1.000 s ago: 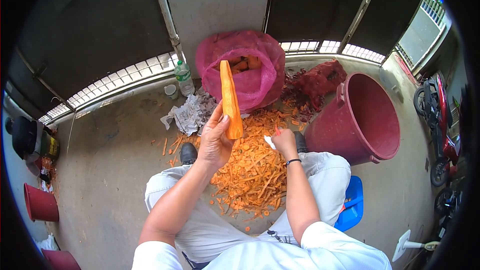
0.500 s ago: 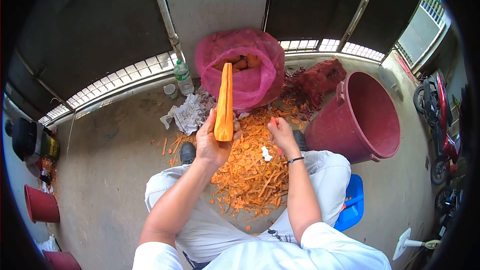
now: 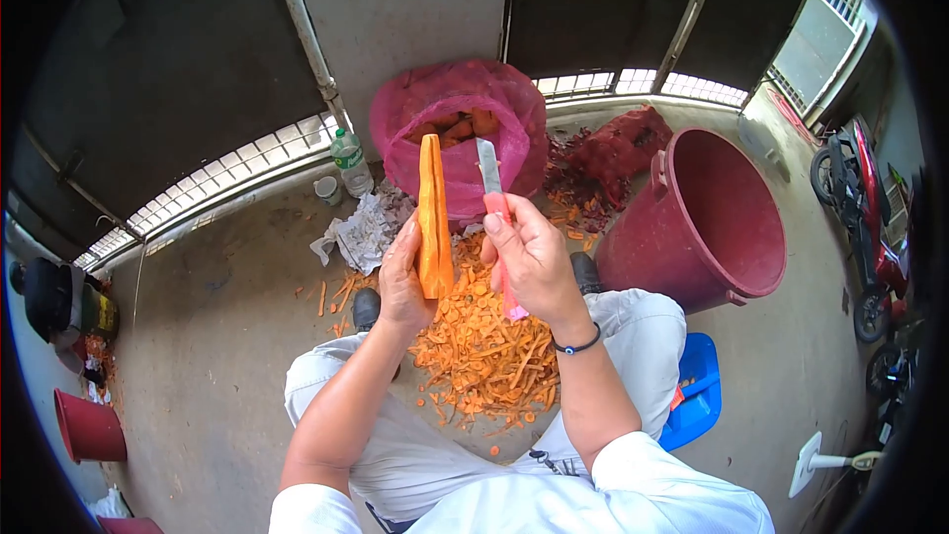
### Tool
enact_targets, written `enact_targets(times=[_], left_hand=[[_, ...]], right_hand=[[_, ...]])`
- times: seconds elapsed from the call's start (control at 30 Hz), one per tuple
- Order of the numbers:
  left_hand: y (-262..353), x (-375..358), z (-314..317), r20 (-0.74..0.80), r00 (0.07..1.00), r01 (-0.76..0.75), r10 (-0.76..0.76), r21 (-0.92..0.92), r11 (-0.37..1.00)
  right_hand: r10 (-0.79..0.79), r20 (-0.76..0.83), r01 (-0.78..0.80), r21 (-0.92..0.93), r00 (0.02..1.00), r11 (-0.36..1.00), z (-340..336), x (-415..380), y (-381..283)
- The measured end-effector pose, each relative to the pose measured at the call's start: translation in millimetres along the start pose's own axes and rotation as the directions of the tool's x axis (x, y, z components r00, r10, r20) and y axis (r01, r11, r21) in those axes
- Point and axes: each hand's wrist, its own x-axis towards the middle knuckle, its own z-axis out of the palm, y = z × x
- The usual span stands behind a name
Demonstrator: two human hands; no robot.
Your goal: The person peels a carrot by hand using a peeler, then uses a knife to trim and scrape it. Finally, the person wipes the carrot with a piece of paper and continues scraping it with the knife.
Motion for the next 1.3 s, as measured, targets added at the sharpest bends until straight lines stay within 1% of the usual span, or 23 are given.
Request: enact_targets(times=[0.03,0.07,0.1,0.17,0.2,0.23,0.27,0.37,0.47,0.53,0.7,0.77,0.93,1.07,1.17,1.23,1.27,1.3], left_hand=[[-1,0,-1,-0.013,1.0,-0.018,0.019,0.064,0.998],[-3,-1,-2,-0.009,1.0,-0.01,0.01,0.063,0.998],[0,-5,3,0.028,0.999,-0.029,0.026,0.083,0.996],[3,-10,14,0.076,0.996,-0.064,0.054,0.144,0.987],[1,-10,15,0.08,0.996,-0.06,0.049,0.143,0.988],[-1,-10,14,0.067,0.996,-0.064,0.053,0.174,0.983],[-2,-10,14,0.053,0.997,-0.068,0.058,0.206,0.976],[-4,-10,13,0.095,0.994,-0.069,0.05,0.201,0.977],[-10,-9,9,0.066,0.997,-0.063,0.05,0.217,0.974],[-12,-9,9,0.064,0.996,-0.066,0.053,0.219,0.973],[-14,-11,10,0.09,0.994,-0.083,0.065,0.214,0.973],[-17,-10,8,0.066,0.993,-0.113,0.099,0.253,0.961],[-15,-12,13,0.063,0.992,-0.119,0.107,0.252,0.96],[-15,-13,9,0.071,0.99,-0.133,0.119,0.252,0.958],[-18,-14,9,0.05,0.989,-0.15,0.142,0.245,0.958],[-21,-13,8,0.051,0.985,-0.175,0.168,0.27,0.947],[-22,-12,7,0.053,0.98,-0.2,0.193,0.296,0.934],[-22,-12,7,0.052,0.98,-0.201,0.194,0.296,0.934]], right_hand=[[-0.018,-0.013,0.017,-0.044,1.0,0.999,-1,3,-1],[-0.035,-0.025,0.033,-0.09,0.999,0.995,-3,6,-3],[-0.018,-0.027,0.015,-0.121,0.999,0.993,-5,8,-4],[-0.011,-0.012,0.009,-0.134,1.0,0.991,-7,9,-12],[-0.002,0.012,0.004,-0.144,1.0,0.99,-8,9,-15],[-0.033,0.004,0.033,-0.121,0.999,0.992,-9,11,-12],[-0.03,0.001,0.03,-0.122,1.0,0.992,-10,11,-12],[-0.029,-0.022,0.026,-0.128,0.999,0.991,-11,11,-14],[0.002,-0.005,-0.003,-0.107,1.0,0.994,-14,11,-15],[-0.008,-0.024,0.005,-0.131,1.0,0.991,-14,11,-15],[-0.017,-0.033,0.014,-0.118,0.999,0.993,-13,10,-13],[-0.026,-0.044,0.021,-0.104,0.999,0.994,-12,10,-14],[-0.003,-0.004,0.003,-0.06,1.0,0.998,-12,9,-16],[-0.009,0.002,0.009,-0.066,1.0,0.998,-11,8,-15],[-0.032,-0.002,0.032,-0.09,0.999,0.995,-8,9,-12],[-0.085,-0.037,0.078,-0.145,0.996,0.986,-5,8,-8],[-0.085,-0.036,0.079,-0.145,0.996,0.986,-5,7,-9],[-0.052,-0.037,0.045,-0.189,0.998,0.981,-4,6,-12]])
